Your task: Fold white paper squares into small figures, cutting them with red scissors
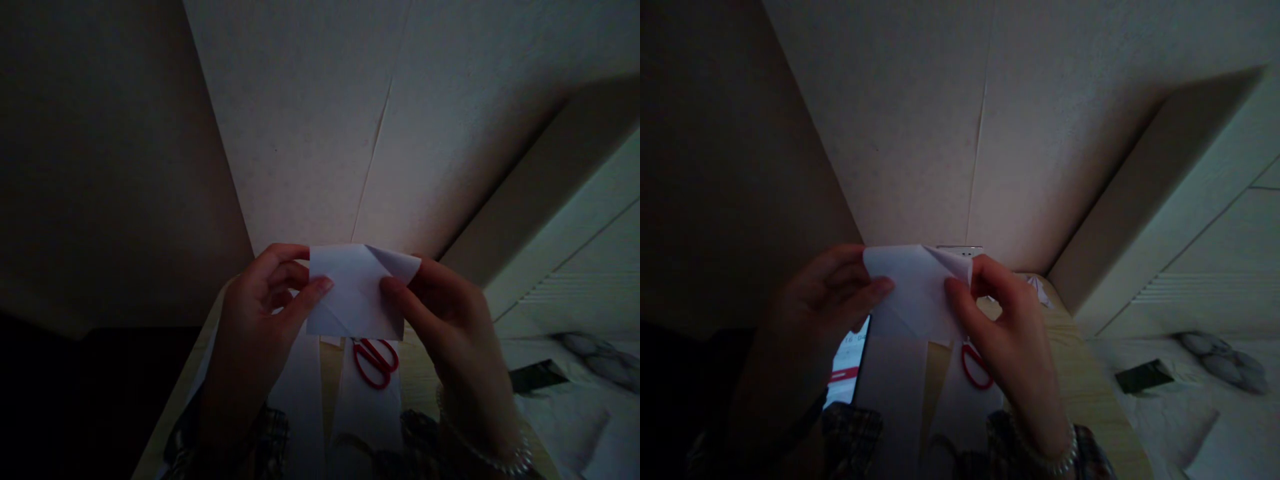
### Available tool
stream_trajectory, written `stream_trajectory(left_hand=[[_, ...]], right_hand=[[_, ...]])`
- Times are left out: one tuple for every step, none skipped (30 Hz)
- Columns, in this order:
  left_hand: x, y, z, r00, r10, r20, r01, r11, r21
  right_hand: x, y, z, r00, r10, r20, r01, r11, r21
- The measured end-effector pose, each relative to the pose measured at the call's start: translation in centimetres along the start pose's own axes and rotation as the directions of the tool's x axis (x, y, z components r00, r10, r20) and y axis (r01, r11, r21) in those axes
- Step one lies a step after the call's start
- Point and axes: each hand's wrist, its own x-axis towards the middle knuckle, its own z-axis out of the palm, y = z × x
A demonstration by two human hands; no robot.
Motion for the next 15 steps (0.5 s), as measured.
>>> stream_trajectory(left_hand=[[-0.02, 0.04, 0.08, 1.000, -0.011, 0.017, 0.011, 1.000, -0.004], [-0.03, 0.07, 0.18, 0.999, -0.016, 0.031, 0.017, 1.000, -0.014], [-0.05, 0.08, 0.28, 0.999, -0.023, 0.037, 0.024, 0.999, -0.026], [-0.06, 0.08, 0.39, 0.999, -0.028, 0.037, 0.030, 0.999, -0.040], [-0.07, 0.08, 0.48, 0.999, -0.032, 0.034, 0.034, 0.998, -0.053], [-0.08, 0.07, 0.56, 0.999, -0.033, 0.034, 0.036, 0.997, -0.069], [-0.09, 0.08, 0.62, 0.999, -0.029, 0.036, 0.032, 0.996, -0.086], [-0.11, 0.09, 0.66, 0.999, -0.024, 0.039, 0.028, 0.994, -0.104], [-0.13, 0.12, 0.67, 0.999, -0.022, 0.040, 0.027, 0.992, -0.120], [-0.17, 0.15, 0.67, 0.999, -0.024, 0.039, 0.030, 0.990, -0.139], [-0.21, 0.20, 0.66, 0.999, -0.034, 0.035, 0.039, 0.987, -0.157], [-0.26, 0.25, 0.65, 0.999, -0.046, 0.029, 0.050, 0.984, -0.173], [-0.31, 0.31, 0.63, 0.998, -0.059, 0.022, 0.062, 0.981, -0.186], [-0.35, 0.36, 0.63, 0.998, -0.068, 0.015, 0.069, 0.978, -0.195], [-0.38, 0.40, 0.63, 0.998, -0.069, 0.011, 0.070, 0.977, -0.201]], right_hand=[[0.03, -0.06, 0.04, 1.000, -0.001, 0.006, 0.001, 1.000, -0.011], [0.04, -0.12, 0.07, 1.000, 0.002, 0.006, -0.002, 1.000, -0.016], [0.04, -0.18, 0.10, 1.000, 0.007, 0.001, -0.007, 1.000, -0.017], [0.02, -0.25, 0.13, 1.000, 0.014, -0.008, -0.014, 1.000, -0.016], [0.00, -0.32, 0.16, 1.000, 0.023, -0.014, -0.023, 1.000, -0.016], [-0.04, -0.38, 0.19, 0.999, 0.033, -0.015, -0.033, 0.999, -0.015], [-0.07, -0.43, 0.23, 0.999, 0.042, -0.012, -0.042, 0.999, -0.014], [-0.10, -0.48, 0.27, 0.999, 0.049, -0.011, -0.049, 0.999, -0.016], [-0.12, -0.52, 0.31, 0.998, 0.054, -0.014, -0.054, 0.998, -0.018], [-0.14, -0.54, 0.35, 0.998, 0.058, -0.022, -0.058, 0.998, -0.020], [-0.15, -0.56, 0.38, 0.998, 0.060, -0.030, -0.061, 0.998, -0.021], [-0.16, -0.57, 0.40, 0.998, 0.060, -0.036, -0.061, 0.998, -0.023], [-0.16, -0.57, 0.42, 0.997, 0.057, -0.042, -0.058, 0.998, -0.024], [-0.16, -0.56, 0.42, 0.997, 0.056, -0.044, -0.057, 0.998, -0.028], [-0.16, -0.54, 0.43, 0.998, 0.054, -0.043, -0.056, 0.998, -0.030]])
